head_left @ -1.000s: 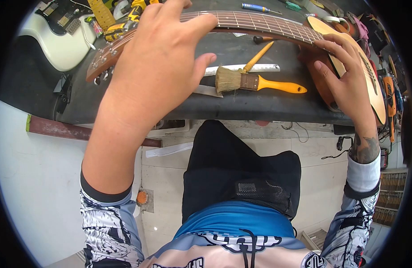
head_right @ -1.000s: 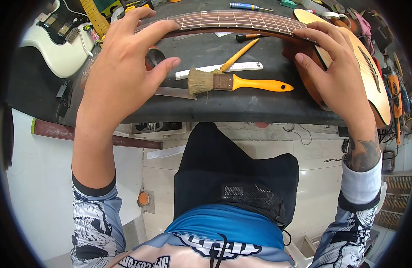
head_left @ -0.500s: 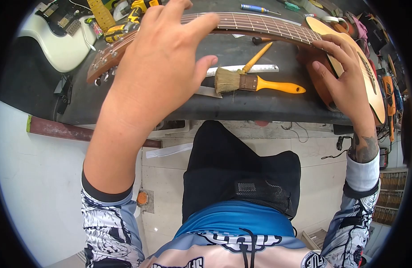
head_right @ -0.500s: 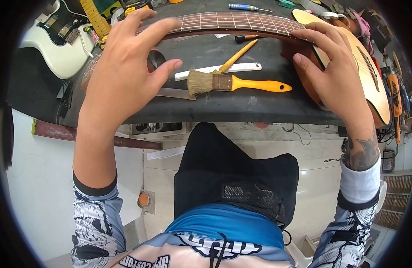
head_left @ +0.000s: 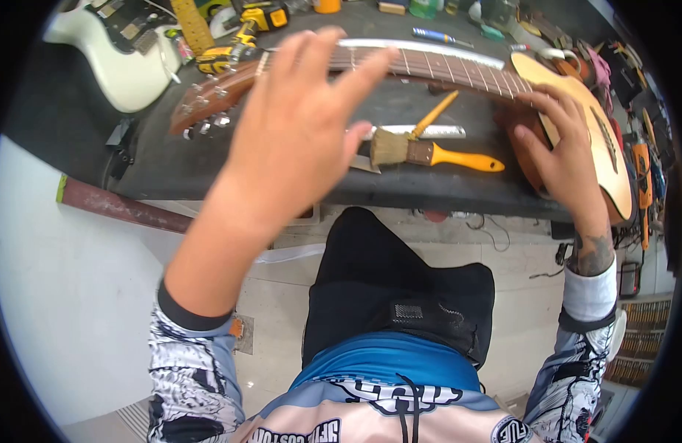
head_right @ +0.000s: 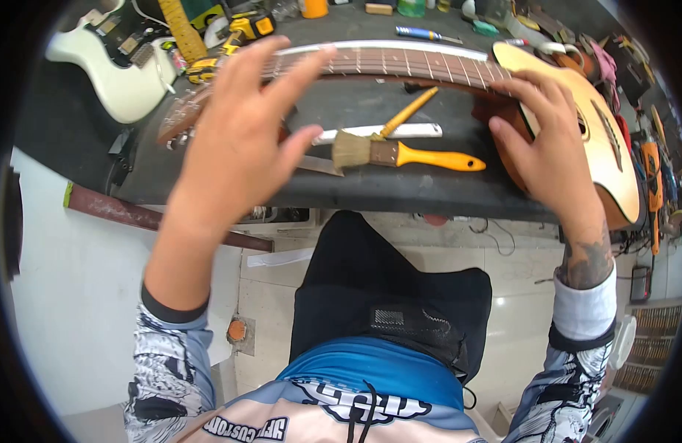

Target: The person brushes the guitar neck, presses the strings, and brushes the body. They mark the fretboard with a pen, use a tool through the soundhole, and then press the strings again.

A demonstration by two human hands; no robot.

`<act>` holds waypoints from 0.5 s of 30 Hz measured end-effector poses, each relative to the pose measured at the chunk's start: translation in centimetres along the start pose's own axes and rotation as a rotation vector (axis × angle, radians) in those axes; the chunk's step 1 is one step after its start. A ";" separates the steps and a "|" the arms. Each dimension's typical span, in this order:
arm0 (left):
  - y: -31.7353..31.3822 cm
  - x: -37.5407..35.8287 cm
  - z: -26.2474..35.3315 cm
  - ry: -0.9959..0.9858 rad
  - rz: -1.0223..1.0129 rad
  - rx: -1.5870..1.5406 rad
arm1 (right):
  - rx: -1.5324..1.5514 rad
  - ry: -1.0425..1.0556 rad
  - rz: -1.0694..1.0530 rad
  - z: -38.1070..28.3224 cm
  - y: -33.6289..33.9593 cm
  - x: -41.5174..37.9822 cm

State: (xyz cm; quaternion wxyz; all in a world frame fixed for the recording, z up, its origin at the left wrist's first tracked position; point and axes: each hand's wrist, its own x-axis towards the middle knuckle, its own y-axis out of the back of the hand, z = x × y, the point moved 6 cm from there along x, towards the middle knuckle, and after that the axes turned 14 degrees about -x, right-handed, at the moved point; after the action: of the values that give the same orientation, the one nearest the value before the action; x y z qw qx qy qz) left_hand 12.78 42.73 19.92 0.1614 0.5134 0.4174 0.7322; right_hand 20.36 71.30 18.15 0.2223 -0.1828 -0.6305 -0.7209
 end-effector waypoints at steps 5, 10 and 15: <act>-1.2 -7.0 1.2 0.064 -0.049 -0.134 | 0.057 -0.041 0.013 -1.4 1.3 -0.1; 0.2 -14.5 -1.3 0.233 0.183 -0.211 | -0.076 -0.028 -0.035 2.5 1.7 -2.5; 2.4 -18.9 -3.9 0.346 0.215 -0.169 | -0.019 -0.037 -0.145 7.1 1.5 -5.3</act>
State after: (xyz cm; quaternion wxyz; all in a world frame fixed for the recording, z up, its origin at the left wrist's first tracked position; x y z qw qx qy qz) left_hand 17.79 26.97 9.63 0.0507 0.4063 0.3190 0.8547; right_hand 25.43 78.66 17.47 0.1561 -0.1520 -0.6391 -0.7376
